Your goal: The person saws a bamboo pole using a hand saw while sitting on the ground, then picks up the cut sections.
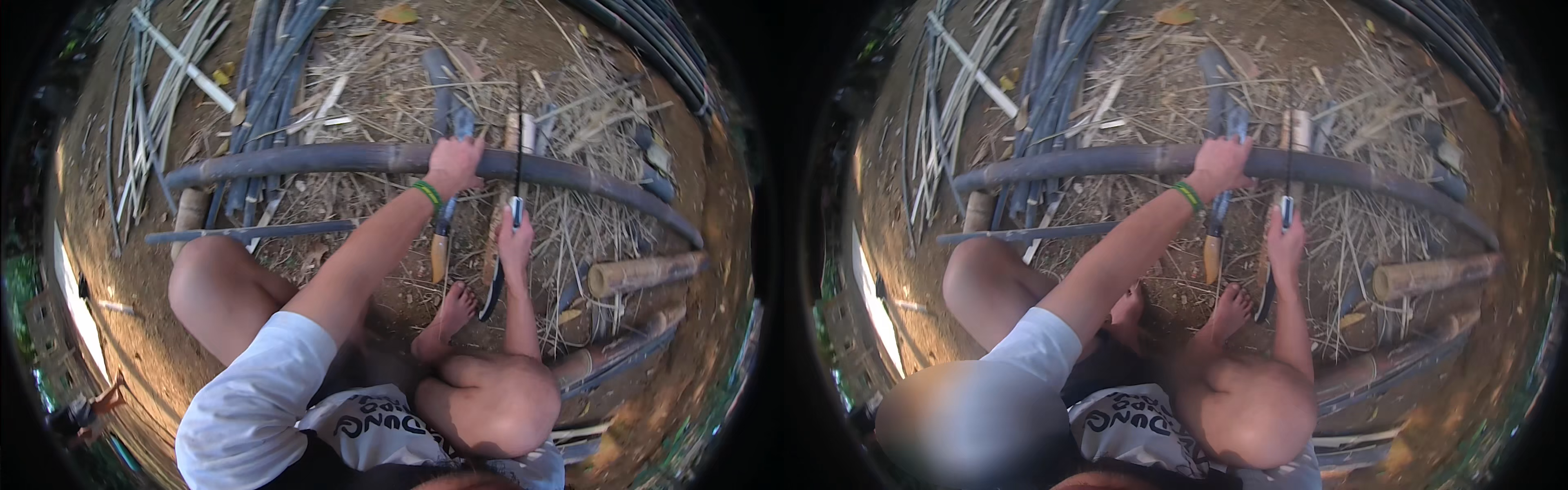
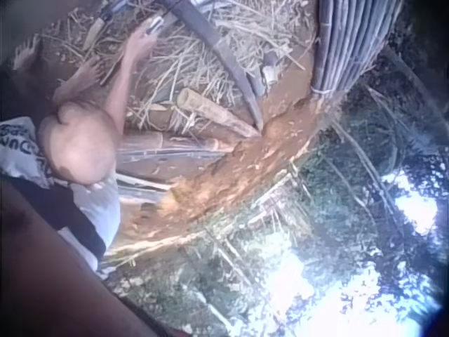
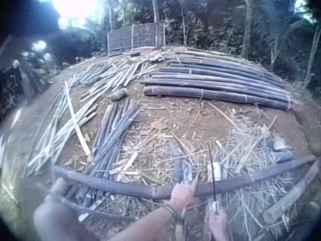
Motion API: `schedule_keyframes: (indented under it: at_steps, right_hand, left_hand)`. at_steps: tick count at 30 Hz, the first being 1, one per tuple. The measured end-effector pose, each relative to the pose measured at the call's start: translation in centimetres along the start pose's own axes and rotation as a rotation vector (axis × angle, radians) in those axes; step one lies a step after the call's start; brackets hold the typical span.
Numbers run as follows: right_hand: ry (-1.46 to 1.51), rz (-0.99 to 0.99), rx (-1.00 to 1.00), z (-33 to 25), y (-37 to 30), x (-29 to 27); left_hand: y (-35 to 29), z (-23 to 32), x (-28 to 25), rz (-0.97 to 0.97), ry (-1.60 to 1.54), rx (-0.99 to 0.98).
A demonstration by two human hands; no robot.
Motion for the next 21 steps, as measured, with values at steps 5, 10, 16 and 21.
schedule_keyframes:
  at_steps: [5,10,16,21]
  right_hand:
    - [-0.048,0.061,0.000,-1.7,-0.3,-1.7]
    - [0.007,-0.021,0.096,-2.1,-3.5,-3.3]
    - [-0.066,-0.023,0.244,3.2,-14.6,-5.5]
    - [-0.033,0.061,0.084,1.2,-9.9,-3.9]
  left_hand:
    - [1.0,0.6,0.2,-0.021,0.046,0.000]
    - [0.9,1.0,0.3,-0.035,0.015,-0.011]
    - [0.6,0.2,0.2,-0.060,-0.003,-0.006]
    - [0.8,-0.2,-0.2,-0.082,-0.008,-0.019]
Point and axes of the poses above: each hand's wrist, its own y-axis towards the middle knuckle, its own x-axis out of the palm, z = x × y, the point moved 7 cm from there along y, towards the middle knuckle, and after that the axes turned 10 degrees about x, right-handed, at the moved point
